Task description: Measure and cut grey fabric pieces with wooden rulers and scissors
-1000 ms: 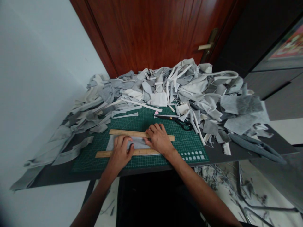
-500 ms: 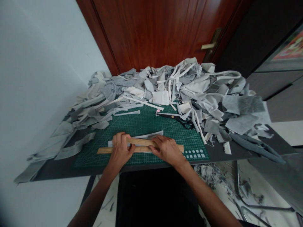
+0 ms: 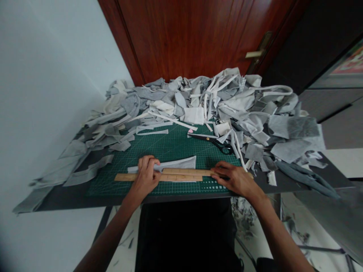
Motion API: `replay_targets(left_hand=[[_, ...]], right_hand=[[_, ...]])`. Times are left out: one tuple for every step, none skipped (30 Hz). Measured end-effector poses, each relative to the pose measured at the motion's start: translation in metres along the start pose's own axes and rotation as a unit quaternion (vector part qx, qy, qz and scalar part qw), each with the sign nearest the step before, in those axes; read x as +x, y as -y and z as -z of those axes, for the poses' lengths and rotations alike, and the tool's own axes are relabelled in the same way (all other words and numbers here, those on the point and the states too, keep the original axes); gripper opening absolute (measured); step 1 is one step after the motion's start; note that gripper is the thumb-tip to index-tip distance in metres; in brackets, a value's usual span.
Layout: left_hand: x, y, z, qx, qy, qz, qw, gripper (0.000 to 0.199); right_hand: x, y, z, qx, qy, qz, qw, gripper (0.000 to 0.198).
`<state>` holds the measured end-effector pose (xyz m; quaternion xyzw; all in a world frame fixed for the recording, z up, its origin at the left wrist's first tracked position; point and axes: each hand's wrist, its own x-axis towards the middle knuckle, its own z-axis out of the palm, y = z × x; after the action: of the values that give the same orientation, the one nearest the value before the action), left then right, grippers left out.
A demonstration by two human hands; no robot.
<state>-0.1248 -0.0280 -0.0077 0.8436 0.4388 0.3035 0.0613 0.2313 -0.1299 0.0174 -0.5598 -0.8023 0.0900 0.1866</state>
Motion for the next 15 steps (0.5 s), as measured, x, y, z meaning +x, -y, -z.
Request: replay_targets(left_hand=[[0.0, 0.001, 0.0, -0.01, -0.001, -0.005, 1.0, 0.037], [0.0, 0.002, 0.0, -0.017, 0.0, -0.012, 1.0, 0.037], [0.001, 0.002, 0.0, -0.022, 0.002, -0.02, 1.0, 0.037], [0.001, 0.002, 0.001, -0.026, 0.006, -0.029, 0.999, 0.038], [0.001, 0.002, 0.001, -0.029, 0.011, -0.035, 0.999, 0.038], [0.001, 0.002, 0.002, -0.031, 0.015, -0.039, 0.999, 0.039], [0.001, 0.002, 0.002, -0.031, 0.018, -0.04, 0.999, 0.039], [0.001, 0.001, 0.003, -0.029, 0.02, -0.039, 0.999, 0.039], [0.001, 0.001, 0.003, -0.026, 0.021, -0.039, 0.999, 0.039], [0.001, 0.001, 0.003, -0.023, 0.023, -0.04, 0.999, 0.039], [0.0, 0.001, 0.003, -0.019, 0.023, -0.042, 0.999, 0.038], [0.0, 0.001, 0.003, -0.015, 0.024, -0.044, 0.999, 0.038], [0.0, 0.002, 0.003, -0.008, 0.024, -0.045, 0.999, 0.037], [0.0, 0.002, 0.003, -0.002, 0.026, -0.047, 0.999, 0.035], [0.0, 0.002, 0.003, 0.003, 0.03, -0.048, 0.998, 0.034]], right_hand=[[0.005, 0.006, -0.004, -0.012, -0.006, -0.001, 1.0, 0.033], [0.013, 0.013, -0.009, -0.022, -0.012, -0.001, 1.0, 0.033], [0.021, 0.02, -0.015, -0.029, -0.016, -0.001, 0.999, 0.033], [0.029, 0.028, -0.021, -0.032, -0.018, 0.003, 0.999, 0.033], [0.038, 0.036, -0.027, -0.032, -0.021, 0.01, 0.999, 0.033], [0.046, 0.043, -0.032, -0.03, -0.022, 0.02, 0.999, 0.032], [0.054, 0.05, -0.038, -0.027, -0.024, 0.032, 0.999, 0.032], [0.061, 0.056, -0.042, -0.025, -0.026, 0.044, 0.998, 0.031], [0.067, 0.062, -0.047, -0.024, -0.028, 0.056, 0.998, 0.03], [0.072, 0.067, -0.05, -0.026, -0.029, 0.065, 0.997, 0.029], [0.076, 0.071, -0.053, -0.029, -0.031, 0.071, 0.997, 0.028], [0.08, 0.075, -0.056, -0.034, -0.031, 0.074, 0.996, 0.027], [0.084, 0.078, -0.058, -0.039, -0.031, 0.075, 0.996, 0.027], [0.086, 0.08, -0.06, -0.043, -0.03, 0.071, 0.996, 0.027], [0.089, 0.082, -0.062, -0.045, -0.03, 0.064, 0.996, 0.027]])
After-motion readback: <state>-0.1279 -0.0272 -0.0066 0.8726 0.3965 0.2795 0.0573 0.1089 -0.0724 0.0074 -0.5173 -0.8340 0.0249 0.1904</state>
